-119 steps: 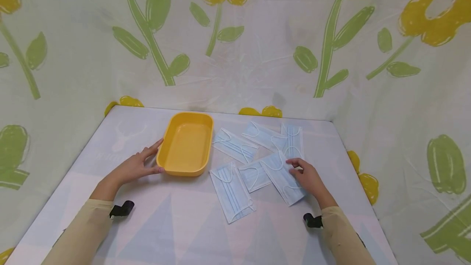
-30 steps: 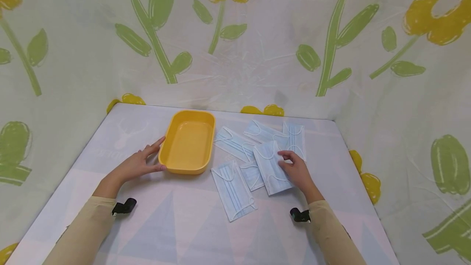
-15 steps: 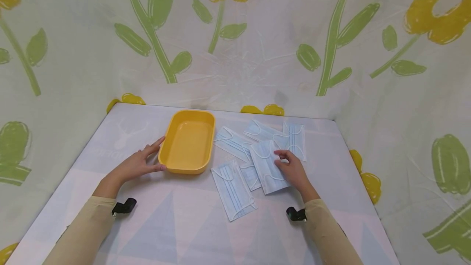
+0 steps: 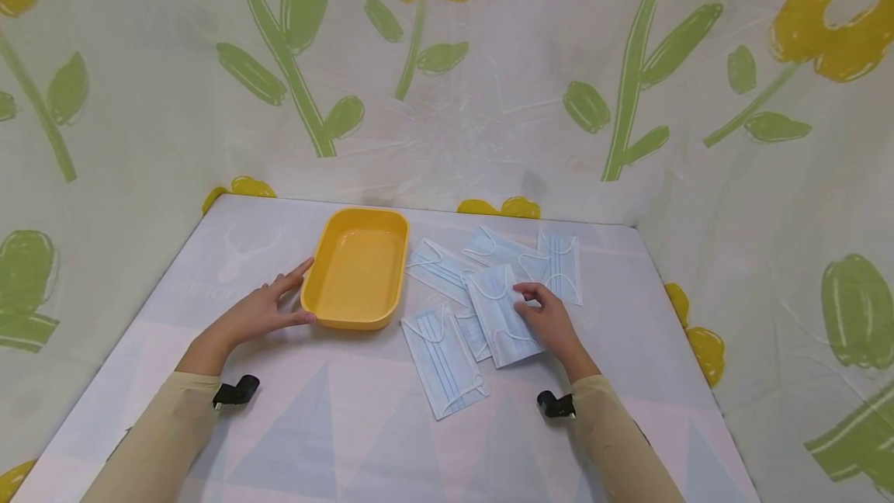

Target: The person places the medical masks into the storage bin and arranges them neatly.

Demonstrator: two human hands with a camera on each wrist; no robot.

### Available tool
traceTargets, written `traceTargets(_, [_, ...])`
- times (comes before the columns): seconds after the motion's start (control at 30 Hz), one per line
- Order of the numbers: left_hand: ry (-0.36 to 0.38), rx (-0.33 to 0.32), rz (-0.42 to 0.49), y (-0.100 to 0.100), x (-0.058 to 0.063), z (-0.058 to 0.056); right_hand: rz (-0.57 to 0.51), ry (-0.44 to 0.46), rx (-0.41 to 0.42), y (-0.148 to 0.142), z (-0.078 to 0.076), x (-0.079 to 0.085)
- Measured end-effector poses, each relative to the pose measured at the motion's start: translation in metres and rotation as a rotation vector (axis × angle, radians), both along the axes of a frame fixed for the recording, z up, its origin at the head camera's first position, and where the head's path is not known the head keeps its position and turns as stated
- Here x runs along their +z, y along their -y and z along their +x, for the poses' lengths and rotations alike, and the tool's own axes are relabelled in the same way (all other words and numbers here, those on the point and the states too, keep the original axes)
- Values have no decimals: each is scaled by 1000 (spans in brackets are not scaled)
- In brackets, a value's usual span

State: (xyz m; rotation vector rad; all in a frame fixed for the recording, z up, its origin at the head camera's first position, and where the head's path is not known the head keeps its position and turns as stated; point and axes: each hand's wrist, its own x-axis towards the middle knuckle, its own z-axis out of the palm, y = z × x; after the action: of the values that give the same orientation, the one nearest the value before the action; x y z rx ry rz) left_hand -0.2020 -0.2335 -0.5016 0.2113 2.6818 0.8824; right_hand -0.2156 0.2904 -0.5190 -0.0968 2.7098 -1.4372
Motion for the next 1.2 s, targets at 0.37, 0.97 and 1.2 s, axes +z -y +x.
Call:
traceTargets(0.37, [-4, -5, -3, 0, -1, -1, -2, 19, 4, 10, -2, 2])
traceTargets(0.97, [-1, -3, 1, 1, 0, 0, -48, 52, 12, 22, -4, 5])
traceTargets(1.2, [2, -1, -4, 0, 2, 0, -81, 72, -7, 25, -7, 5])
